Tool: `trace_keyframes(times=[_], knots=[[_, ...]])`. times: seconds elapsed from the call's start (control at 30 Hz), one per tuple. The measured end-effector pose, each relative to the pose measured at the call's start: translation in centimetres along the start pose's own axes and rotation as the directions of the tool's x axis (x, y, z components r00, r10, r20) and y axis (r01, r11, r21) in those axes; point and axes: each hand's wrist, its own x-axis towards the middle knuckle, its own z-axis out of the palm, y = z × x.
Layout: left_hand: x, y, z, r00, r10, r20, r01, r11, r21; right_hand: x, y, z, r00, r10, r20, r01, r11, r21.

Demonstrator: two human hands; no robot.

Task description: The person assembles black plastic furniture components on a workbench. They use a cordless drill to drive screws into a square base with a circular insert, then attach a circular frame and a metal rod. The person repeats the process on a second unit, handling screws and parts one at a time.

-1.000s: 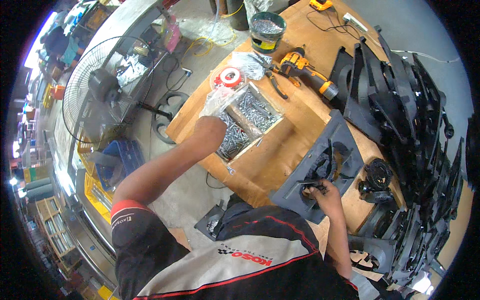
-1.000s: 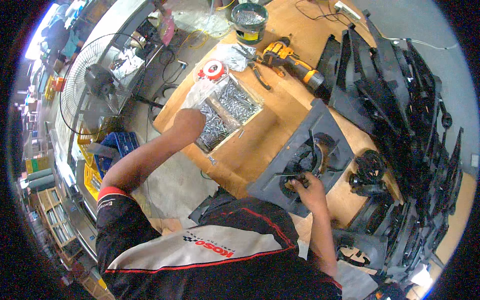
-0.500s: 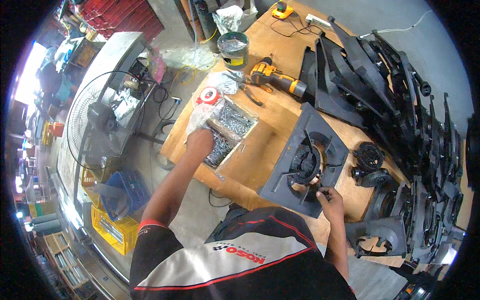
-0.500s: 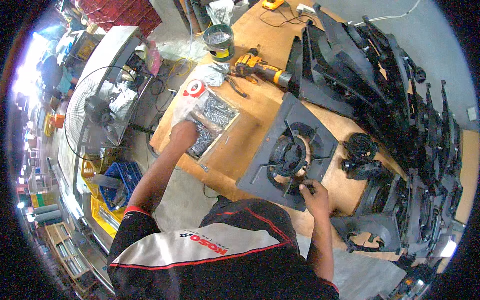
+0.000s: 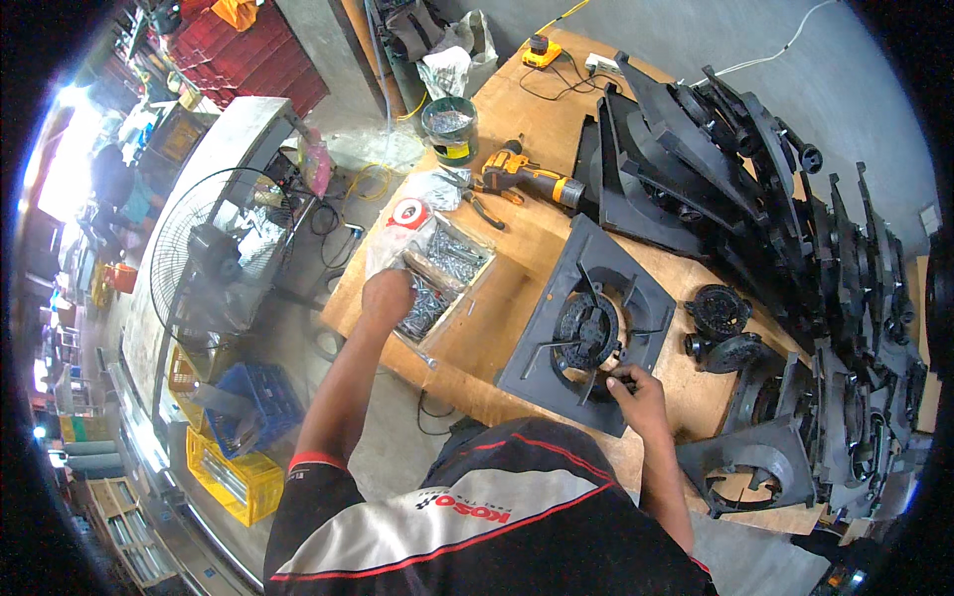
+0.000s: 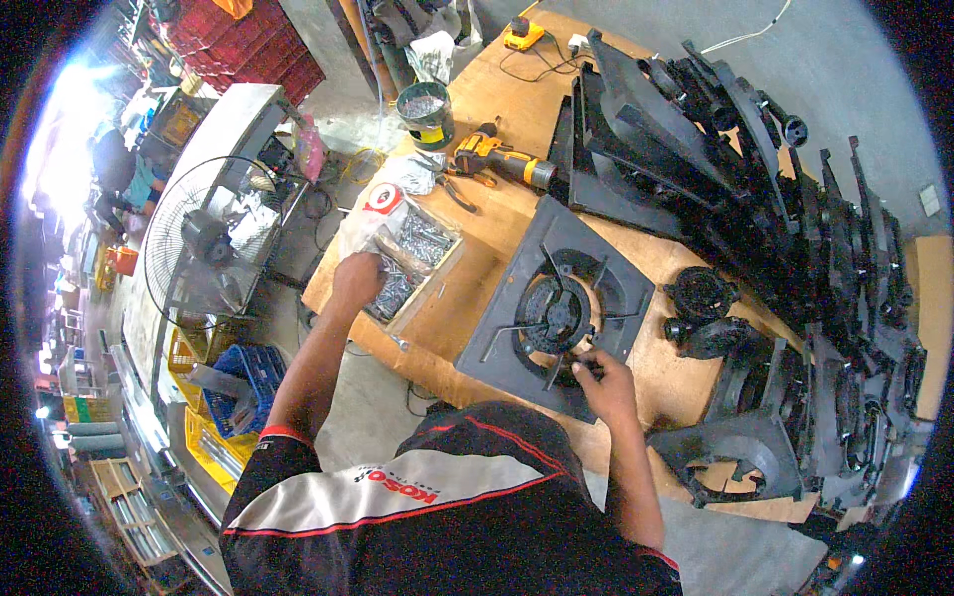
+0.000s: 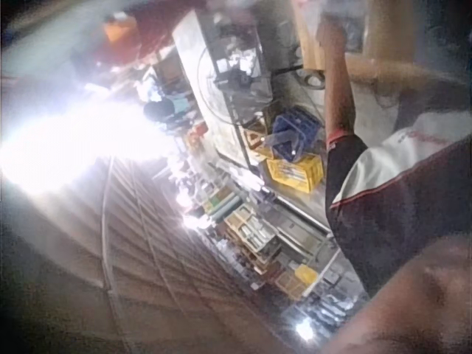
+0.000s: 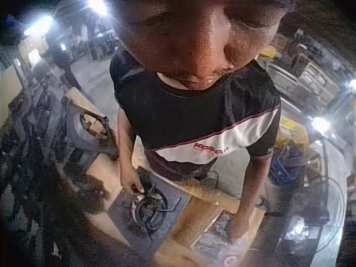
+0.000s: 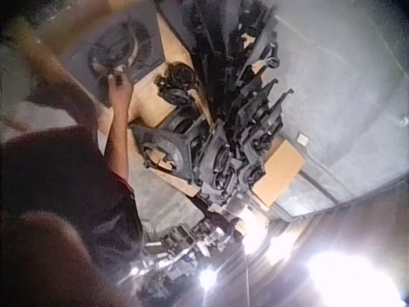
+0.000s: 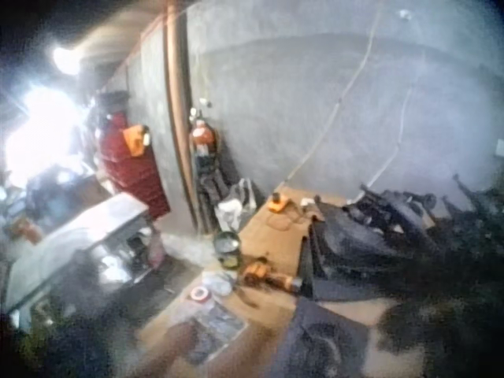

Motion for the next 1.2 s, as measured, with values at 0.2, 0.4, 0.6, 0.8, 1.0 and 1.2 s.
trace_keyframes(times=[0.2,0.4,0.6,0.8,1.0,1.2], knots=[[-6.0,4.1,-6.3,0.998,-0.003,-0.06,-0.022,0.909,-0.415,-1.1,-3.1,-0.7,0.969,-0.232,-0.088,0.228,0.972,-0.059],[-13.5,17.7,-6.1,0.972,0.165,0.166,0.109,0.306,-0.946,-2.0,-11.6,1.5,0.837,-0.545,0.051,0.543,0.839,0.049],[-11.8,21.5,-6.1,0.935,0.296,0.195,0.086,0.344,-0.935,0.7,-9.6,-0.1,0.794,-0.606,-0.045,0.606,0.784,0.138],[-6.3,21.1,-3.9,0.996,0.002,-0.089,-0.062,0.725,-0.686,8.4,-3.5,-0.7,0.952,-0.182,-0.247,0.259,0.907,0.332],[-0.1,20.1,-1.2,0.851,0.237,0.469,0.32,0.473,-0.821,12.4,0.7,0.5,0.957,-0.111,-0.27,0.215,0.895,0.391],[-0.4,18.9,0.3,0.889,0.294,0.352,0.224,0.392,-0.892,13.2,-0.8,1.3,0.981,-0.142,-0.13,0.185,0.88,0.437]])
